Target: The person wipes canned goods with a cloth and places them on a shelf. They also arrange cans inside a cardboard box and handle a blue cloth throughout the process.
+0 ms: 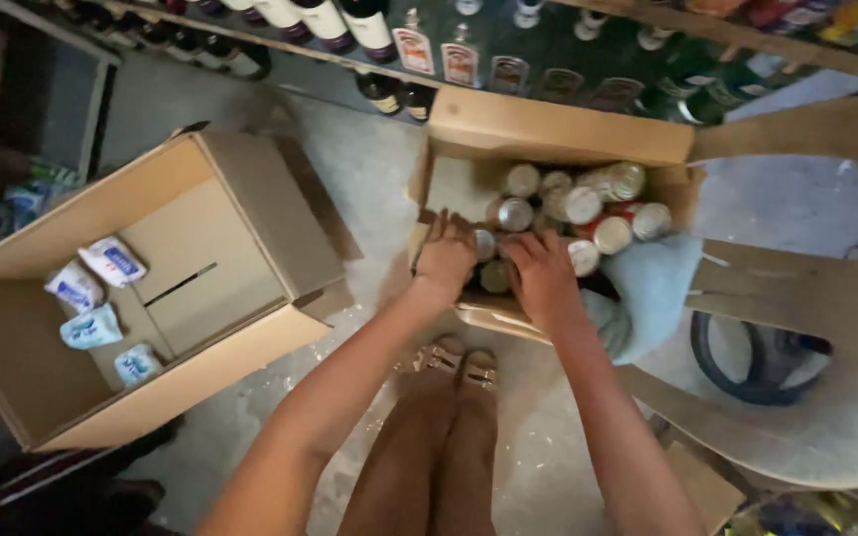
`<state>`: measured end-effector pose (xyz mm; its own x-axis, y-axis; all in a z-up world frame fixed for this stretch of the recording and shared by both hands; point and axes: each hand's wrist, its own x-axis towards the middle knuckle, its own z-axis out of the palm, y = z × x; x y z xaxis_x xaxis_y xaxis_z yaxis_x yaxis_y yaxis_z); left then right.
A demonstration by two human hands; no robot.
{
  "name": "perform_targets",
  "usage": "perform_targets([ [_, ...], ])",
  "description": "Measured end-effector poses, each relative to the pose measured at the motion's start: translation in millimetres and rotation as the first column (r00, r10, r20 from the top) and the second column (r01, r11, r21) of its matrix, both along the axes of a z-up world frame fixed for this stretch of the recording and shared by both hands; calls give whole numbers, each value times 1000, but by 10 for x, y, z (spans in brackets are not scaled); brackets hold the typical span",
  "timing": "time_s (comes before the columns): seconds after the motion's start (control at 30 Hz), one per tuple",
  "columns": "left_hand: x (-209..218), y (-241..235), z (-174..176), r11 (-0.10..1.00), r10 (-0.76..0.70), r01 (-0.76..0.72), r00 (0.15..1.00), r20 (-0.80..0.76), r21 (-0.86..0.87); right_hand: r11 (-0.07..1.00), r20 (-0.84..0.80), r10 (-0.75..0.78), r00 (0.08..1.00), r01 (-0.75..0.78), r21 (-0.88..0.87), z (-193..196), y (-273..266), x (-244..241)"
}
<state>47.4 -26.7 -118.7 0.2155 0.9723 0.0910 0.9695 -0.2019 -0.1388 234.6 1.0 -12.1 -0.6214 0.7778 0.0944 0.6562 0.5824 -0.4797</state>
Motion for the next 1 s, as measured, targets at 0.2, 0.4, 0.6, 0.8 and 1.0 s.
perform_targets([
  [0.2, 80, -69, -13, 921, 82, -60, 996, 39, -385, 995, 232, 89, 969, -98, 31, -583, 24, -183],
  [0.4, 171, -31, -435, 928, 71, -107, 991, -113, -356, 961, 153, 126, 980, -82, -266, -538, -1, -223],
  [0.6, 37, 94, 69, 846, 220, -120, 966, 135, -519, 967, 41, -30, 999, 39, -250, -467, 11, -32],
  [0.8, 162, 303, 1539, 863, -13, 65, 994, 105, -501, 962, -225, -164, 960, 105, -252, -4, -116, 193],
  [1.0, 589, 605, 1425, 965, -67, 141, 948, 312, -221, 956, -158, -242, 957, 208, -206, 179, -195, 406],
])
